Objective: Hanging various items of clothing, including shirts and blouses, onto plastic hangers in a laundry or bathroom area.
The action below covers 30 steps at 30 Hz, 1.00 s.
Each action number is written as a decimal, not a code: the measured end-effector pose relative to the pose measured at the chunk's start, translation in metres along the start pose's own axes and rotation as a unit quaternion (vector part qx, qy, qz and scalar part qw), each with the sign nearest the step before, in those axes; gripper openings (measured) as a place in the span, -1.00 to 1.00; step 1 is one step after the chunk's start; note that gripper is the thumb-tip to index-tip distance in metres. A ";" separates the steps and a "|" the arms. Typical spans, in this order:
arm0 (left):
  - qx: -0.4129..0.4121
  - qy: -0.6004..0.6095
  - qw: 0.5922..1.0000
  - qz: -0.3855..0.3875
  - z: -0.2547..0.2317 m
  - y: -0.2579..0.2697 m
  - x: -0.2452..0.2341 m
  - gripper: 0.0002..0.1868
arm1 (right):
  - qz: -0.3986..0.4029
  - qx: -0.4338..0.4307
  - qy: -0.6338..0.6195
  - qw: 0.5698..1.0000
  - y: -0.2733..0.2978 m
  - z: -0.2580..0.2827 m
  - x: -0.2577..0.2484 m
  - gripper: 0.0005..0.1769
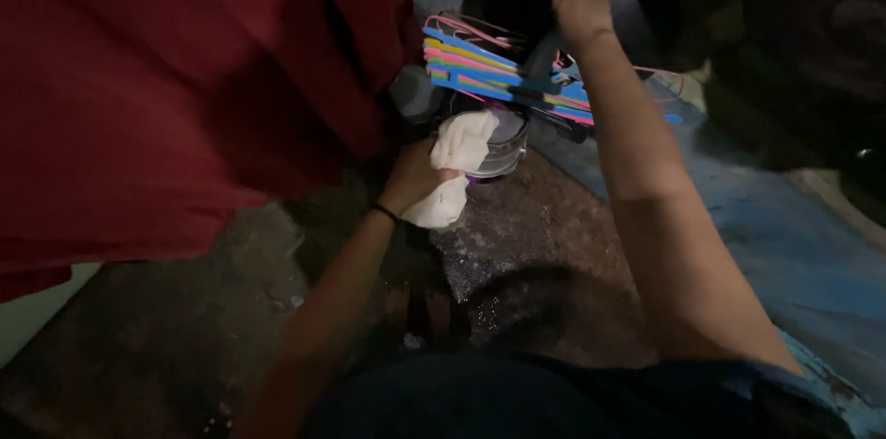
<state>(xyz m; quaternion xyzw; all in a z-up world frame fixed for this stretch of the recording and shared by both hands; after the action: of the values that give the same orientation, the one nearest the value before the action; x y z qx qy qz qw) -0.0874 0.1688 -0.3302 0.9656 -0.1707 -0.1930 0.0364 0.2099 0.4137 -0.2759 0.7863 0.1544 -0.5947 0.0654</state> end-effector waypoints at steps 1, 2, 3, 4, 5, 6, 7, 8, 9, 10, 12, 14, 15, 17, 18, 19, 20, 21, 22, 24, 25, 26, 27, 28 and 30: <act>-0.003 0.011 1.000 -0.001 -0.001 0.001 -0.002 -0.33 | 0.013 -0.006 -0.003 1.000 0.002 0.002 -0.005 -0.79; -0.002 0.010 1.000 -0.003 0.007 0.001 -0.002 -0.33 | 0.012 -0.007 -0.003 1.000 0.005 0.003 -0.005 -0.79; 0.009 0.017 1.000 -0.016 0.012 0.001 -0.005 -0.33 | -0.012 -0.020 0.006 1.000 0.008 0.005 -0.009 -0.81; 0.020 0.025 0.999 -0.028 0.017 0.001 -0.006 -0.32 | -0.035 -0.034 0.015 0.999 0.013 0.007 -0.012 -0.82; 0.020 0.025 0.999 -0.030 0.023 0.000 -0.005 -0.32 | -0.036 -0.035 0.015 0.999 0.015 0.010 -0.023 -0.82; 0.016 0.048 0.999 -0.020 0.030 -0.001 -0.003 -0.35 | -0.047 -0.042 0.018 0.998 0.018 0.015 -0.034 -0.76; 0.013 0.071 0.997 -0.010 0.037 -0.001 0.000 -0.38 | -0.057 -0.049 0.021 0.997 0.020 0.020 -0.045 -0.68; 0.013 0.071 0.997 -0.010 0.034 0.001 -0.001 -0.38 | -0.058 -0.049 0.021 0.997 0.018 0.020 -0.043 -0.68; 0.000 0.078 0.997 -0.007 0.032 0.003 -0.002 -0.36 | -0.004 -0.037 0.015 0.999 0.014 0.018 -0.031 -0.75; -0.011 0.085 0.996 -0.003 0.030 0.005 -0.002 -0.34 | 0.050 -0.023 0.010 0.998 0.012 0.015 -0.020 -0.81; -0.013 0.075 0.997 -0.004 0.026 0.009 -0.002 -0.36 | 0.035 -0.033 0.018 0.999 0.006 0.010 0.009 -0.83; -0.015 0.066 0.998 -0.004 0.018 0.012 -0.004 -0.38 | 0.020 -0.043 0.027 0.999 0.006 0.009 0.018 -0.84; -0.042 0.044 0.998 -0.005 0.017 0.014 -0.005 -0.38 | 0.017 -0.045 0.020 0.999 0.010 0.009 0.013 -0.77; -0.068 0.021 0.997 -0.006 0.015 0.015 -0.006 -0.37 | 0.013 -0.046 0.013 0.999 0.016 0.006 0.006 -0.69; -0.049 0.020 0.999 -0.008 0.011 0.015 -0.006 -0.37 | 0.002 -0.037 -0.006 0.999 0.018 0.003 0.003 -0.69; -0.029 0.018 0.999 -0.011 0.008 0.015 -0.006 -0.37 | -0.010 -0.029 -0.025 0.999 0.021 0.000 0.000 -0.69; -0.029 0.019 0.999 -0.011 0.004 0.016 -0.007 -0.37 | -0.010 -0.029 -0.024 0.999 0.027 0.005 -0.010 -0.69; -0.048 0.018 0.999 -0.009 0.003 0.018 -0.007 -0.37 | -0.026 -0.025 -0.041 0.999 0.032 0.009 -0.022 -0.73; -0.067 0.018 0.998 -0.007 0.002 0.019 -0.007 -0.36 | -0.042 -0.021 -0.058 0.997 0.037 0.012 -0.035 -0.76; -0.065 0.040 0.997 0.004 0.004 0.018 -0.006 -0.35 | -0.061 -0.032 -0.031 0.997 0.038 0.015 -0.032 -0.70; -0.062 0.062 0.996 0.016 0.004 0.018 -0.005 -0.33 | -0.078 -0.043 -0.004 0.996 0.039 0.017 -0.032 -0.64; -0.063 0.062 0.996 0.015 0.011 0.017 -0.003 -0.33 | -0.078 -0.044 -0.004 0.996 0.040 0.015 -0.033 -0.64; -0.048 0.055 0.997 0.004 0.015 0.016 -0.003 -0.32 | -0.048 -0.039 -0.010 0.998 0.040 0.012 -0.028 -0.67; -0.032 0.048 0.998 -0.006 0.019 0.014 -0.003 -0.32 | -0.017 -0.034 -0.015 0.999 0.040 0.008 -0.023 -0.71; -0.033 0.003 0.999 -0.019 0.024 0.014 -0.005 -0.31 | -0.007 -0.042 -0.003 0.999 0.043 0.008 -0.027 -0.64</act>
<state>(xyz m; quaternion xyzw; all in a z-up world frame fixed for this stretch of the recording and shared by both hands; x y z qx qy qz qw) -0.1051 0.1577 -0.3485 0.9674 -0.1459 -0.1963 0.0651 0.2096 0.3661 -0.2563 0.7798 0.1844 -0.5907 0.0947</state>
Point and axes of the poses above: each hand's wrist, its own y-axis away from the middle knuckle, its own x-axis out of the palm, z = x × y, the point moved 9 cm from there along -y, towards the middle knuckle, and after that the axes turned 3 degrees about -x, right-handed, at the moved point
